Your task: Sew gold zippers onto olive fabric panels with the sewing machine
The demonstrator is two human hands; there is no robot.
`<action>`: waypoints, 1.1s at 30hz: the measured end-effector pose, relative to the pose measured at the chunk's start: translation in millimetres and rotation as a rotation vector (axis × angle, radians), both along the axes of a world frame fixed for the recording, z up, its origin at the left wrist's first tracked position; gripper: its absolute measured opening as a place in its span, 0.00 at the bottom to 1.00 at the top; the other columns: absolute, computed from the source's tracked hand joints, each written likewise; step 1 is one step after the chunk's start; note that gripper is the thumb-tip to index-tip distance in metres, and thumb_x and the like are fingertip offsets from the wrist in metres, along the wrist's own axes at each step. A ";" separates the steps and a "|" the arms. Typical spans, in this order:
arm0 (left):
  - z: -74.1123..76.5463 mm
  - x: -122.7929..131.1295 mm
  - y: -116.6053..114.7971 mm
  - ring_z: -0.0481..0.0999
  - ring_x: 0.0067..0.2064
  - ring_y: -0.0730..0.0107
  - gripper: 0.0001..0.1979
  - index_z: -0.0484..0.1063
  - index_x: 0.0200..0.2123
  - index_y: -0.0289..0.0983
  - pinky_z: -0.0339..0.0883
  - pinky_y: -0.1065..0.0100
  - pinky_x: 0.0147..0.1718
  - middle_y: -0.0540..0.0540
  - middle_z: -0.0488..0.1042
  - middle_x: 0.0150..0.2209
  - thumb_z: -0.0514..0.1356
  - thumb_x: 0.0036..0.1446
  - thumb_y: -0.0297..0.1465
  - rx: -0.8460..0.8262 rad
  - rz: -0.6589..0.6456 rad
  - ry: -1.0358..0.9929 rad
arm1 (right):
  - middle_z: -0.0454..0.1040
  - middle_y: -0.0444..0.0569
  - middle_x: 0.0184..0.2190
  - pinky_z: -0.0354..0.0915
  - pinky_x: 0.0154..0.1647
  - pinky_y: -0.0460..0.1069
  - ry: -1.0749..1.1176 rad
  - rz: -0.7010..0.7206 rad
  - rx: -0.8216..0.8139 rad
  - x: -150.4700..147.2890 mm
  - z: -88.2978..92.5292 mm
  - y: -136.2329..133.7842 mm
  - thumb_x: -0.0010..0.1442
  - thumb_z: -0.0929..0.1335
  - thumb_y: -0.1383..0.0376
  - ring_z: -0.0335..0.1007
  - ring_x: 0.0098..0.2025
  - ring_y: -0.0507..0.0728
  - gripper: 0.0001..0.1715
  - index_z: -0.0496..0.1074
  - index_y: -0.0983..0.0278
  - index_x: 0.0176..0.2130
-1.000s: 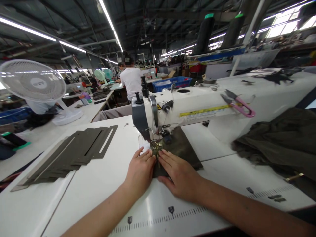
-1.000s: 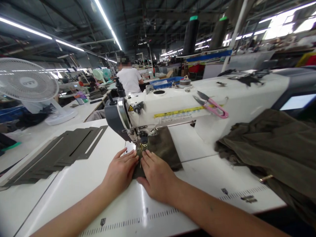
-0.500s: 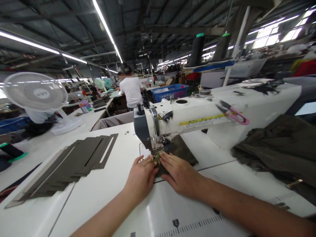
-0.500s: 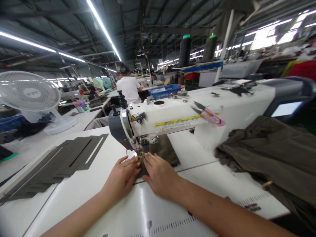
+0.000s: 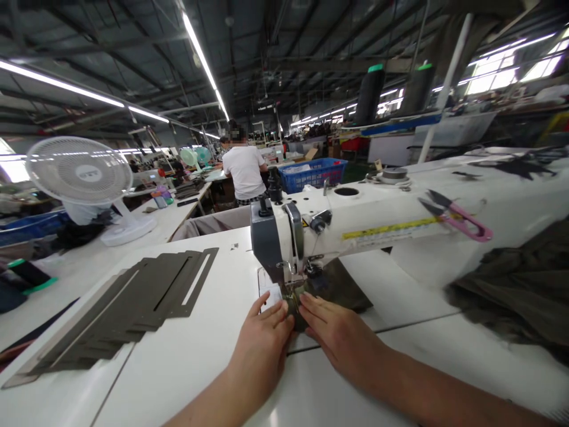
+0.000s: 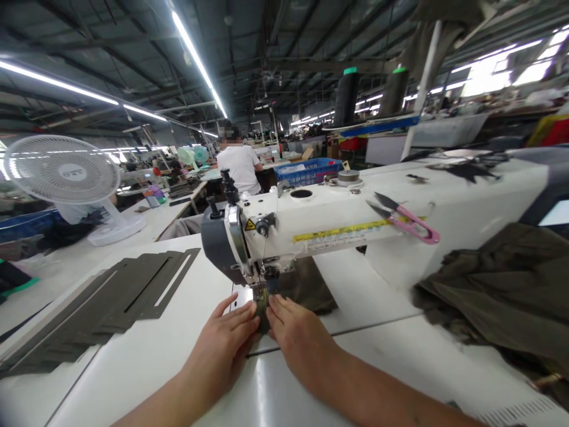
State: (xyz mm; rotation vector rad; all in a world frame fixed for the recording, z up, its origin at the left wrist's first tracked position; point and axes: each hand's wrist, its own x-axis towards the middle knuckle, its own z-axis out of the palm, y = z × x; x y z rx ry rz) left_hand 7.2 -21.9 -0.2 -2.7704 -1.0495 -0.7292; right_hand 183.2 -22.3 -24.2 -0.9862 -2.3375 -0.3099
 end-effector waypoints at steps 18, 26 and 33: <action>-10.9 1.2 31.4 0.75 0.42 0.63 0.08 0.70 0.29 0.36 0.63 0.55 0.47 0.44 0.76 0.35 0.52 0.56 0.22 -0.051 0.018 -0.142 | 0.75 0.57 0.35 0.69 0.42 0.53 0.126 0.047 -0.116 -3.2 7.0 30.1 0.54 0.60 0.77 0.72 0.38 0.60 0.11 0.70 0.69 0.34; -6.6 0.3 32.3 0.74 0.39 0.64 0.08 0.68 0.26 0.36 0.62 0.56 0.47 0.46 0.75 0.32 0.53 0.56 0.24 -0.092 0.025 -0.104 | 0.74 0.55 0.34 0.68 0.43 0.52 0.071 0.020 -0.173 -1.5 4.5 32.2 0.55 0.60 0.76 0.71 0.41 0.59 0.11 0.70 0.68 0.34; -6.9 -1.3 34.6 0.74 0.39 0.64 0.07 0.67 0.26 0.35 0.60 0.55 0.48 0.46 0.75 0.32 0.54 0.54 0.23 -0.088 0.046 -0.078 | 0.74 0.56 0.34 0.67 0.44 0.53 0.065 0.027 -0.211 -1.9 4.7 34.1 0.57 0.59 0.75 0.70 0.42 0.60 0.11 0.70 0.69 0.35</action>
